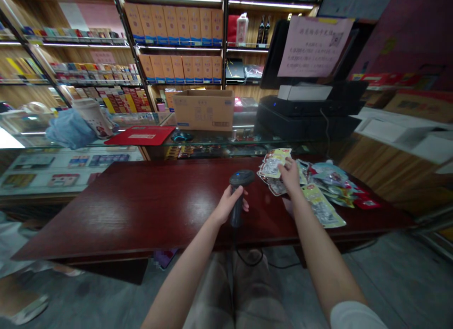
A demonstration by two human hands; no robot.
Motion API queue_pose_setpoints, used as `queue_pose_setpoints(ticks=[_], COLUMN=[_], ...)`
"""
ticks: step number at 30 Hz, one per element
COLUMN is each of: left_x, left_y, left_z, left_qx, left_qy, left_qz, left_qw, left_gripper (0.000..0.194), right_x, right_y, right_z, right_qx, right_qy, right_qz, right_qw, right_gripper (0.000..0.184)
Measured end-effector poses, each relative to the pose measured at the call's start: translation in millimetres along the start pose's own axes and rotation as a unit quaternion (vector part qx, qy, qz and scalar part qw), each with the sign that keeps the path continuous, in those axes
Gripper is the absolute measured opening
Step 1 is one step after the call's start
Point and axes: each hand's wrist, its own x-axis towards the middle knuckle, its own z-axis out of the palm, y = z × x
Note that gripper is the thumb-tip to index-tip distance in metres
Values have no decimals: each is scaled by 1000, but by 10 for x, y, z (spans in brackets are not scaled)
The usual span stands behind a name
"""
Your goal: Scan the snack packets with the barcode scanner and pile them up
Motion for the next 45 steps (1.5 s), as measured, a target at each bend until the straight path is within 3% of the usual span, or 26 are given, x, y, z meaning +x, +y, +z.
queue_pose_setpoints(ticks=[5,10,16,22,26,34,38,41,43,45], left_x=[1,1,-2,-39,-51,-57,-48,-37,-27,-12], left_y=[6,10,-5,34,53,42,22,9,-3,-23], left_z=[20,9,-19,4,19,-3,-20,-28,-26,-8], left_qx=[1,29,35,37,33,44,57,55,57,59], left_qy=[-2,-1,1,17,21,31,50,52,56,74], left_qz=[17,26,33,23,26,23,26,26,28,34], left_qw=[1000,999,999,999,999,998,997,997,996,995], left_gripper=[56,56,53,56,58,56,55,56,57,56], right_x=[121,131,127,188,85,-191,-203,-293,-477,-763], right_y=[27,5,-122,-133,-130,-391,-414,-418,-438,-471], right_z=[-441,-674,-700,-738,-737,-678,-692,-640,-547,-415], right_qx=[-168,-217,-307,-444,-511,-532,-502,-411,-295,-146], right_qy=[48,41,-10,-8,-21,24,18,22,-29,-147], right_qz=[-13,-31,24,-33,-45,-63,-76,-98,-88,-47], right_qw=[985,975,951,895,858,844,862,906,951,977], right_gripper=[54,50,38,39,43,47,39,36,32,30])
